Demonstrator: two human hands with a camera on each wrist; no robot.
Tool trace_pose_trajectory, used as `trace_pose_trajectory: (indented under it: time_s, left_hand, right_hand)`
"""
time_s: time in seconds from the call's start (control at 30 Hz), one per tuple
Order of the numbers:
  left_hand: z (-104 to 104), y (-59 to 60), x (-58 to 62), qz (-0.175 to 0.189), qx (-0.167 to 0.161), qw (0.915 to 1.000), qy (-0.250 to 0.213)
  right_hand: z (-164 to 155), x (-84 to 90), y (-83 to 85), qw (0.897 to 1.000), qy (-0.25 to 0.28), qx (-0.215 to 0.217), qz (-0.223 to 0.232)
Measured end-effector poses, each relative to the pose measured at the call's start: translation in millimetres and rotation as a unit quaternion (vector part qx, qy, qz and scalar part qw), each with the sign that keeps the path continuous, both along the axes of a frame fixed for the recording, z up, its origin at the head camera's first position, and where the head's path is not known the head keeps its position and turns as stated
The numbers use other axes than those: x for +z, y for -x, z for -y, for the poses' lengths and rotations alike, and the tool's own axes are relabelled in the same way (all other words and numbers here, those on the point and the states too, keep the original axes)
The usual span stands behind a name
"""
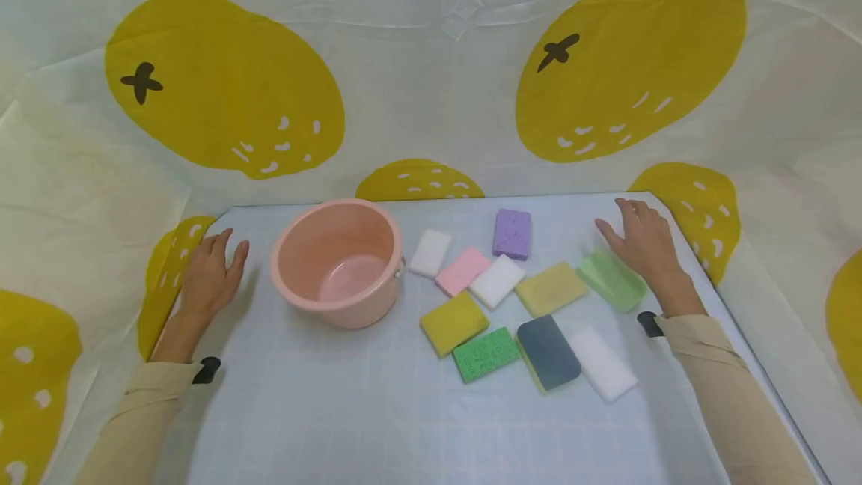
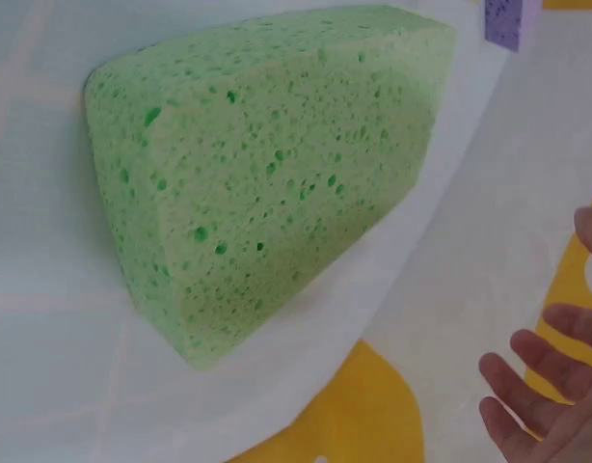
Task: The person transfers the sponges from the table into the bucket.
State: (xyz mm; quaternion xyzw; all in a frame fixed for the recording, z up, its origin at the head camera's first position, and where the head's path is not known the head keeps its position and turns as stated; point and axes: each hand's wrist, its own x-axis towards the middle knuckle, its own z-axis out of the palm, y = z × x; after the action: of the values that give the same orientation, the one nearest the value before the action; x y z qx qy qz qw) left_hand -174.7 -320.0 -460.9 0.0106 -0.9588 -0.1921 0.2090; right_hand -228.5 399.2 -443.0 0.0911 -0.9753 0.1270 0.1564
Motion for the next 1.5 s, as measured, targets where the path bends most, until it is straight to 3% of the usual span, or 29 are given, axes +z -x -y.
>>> trace_pose_trajectory:
  time_s: [0.13, 0.3, 0.47, 0.7, 0.97, 1.17, 1.3, 1.5]
  left_hand:
    - [-7, -2.5, 5.2, 0.008, 0.002, 0.9991, -0.042]
    - [-15, -2.7, 9.6, -0.012, -0.004, 0.9958, -0.091]
    - [-25, -5.0, 17.5, -0.025, 0.002, 0.9926, -0.119]
    - [-39, -8.7, 27.0, -0.056, -0.01, 0.9791, -0.195]
    - [-59, -15.4, 38.3, -0.026, 0.002, 0.9689, -0.246]
    - [-67, -18.2, 43.6, -0.027, -0.003, 0.9601, -0.278]
    - [-72, -20.0, 47.0, -0.031, -0.001, 0.9505, -0.309]
    - [-82, -22.7, 53.8, -0.006, 0.002, 0.9373, -0.349]
  right_hand:
    - [6, 0.5, 1.8, 0.999, 0.014, 0.013, -0.028]
    - [15, 1.9, 3.0, 0.998, 0.038, 0.019, -0.039]
    - [25, 4.3, 6.2, 0.997, 0.061, 0.029, -0.027]
    - [37, 5.7, 12.2, 0.996, 0.082, 0.028, 0.0]
    - [49, 5.1, 18.7, 0.993, 0.105, 0.035, 0.031]
    - [59, 4.3, 22.5, 0.989, 0.123, 0.037, 0.066]
    - [66, 3.2, 27.0, 0.987, 0.128, 0.043, 0.091]
    - [76, 1.8, 33.2, 0.984, 0.131, 0.045, 0.114]
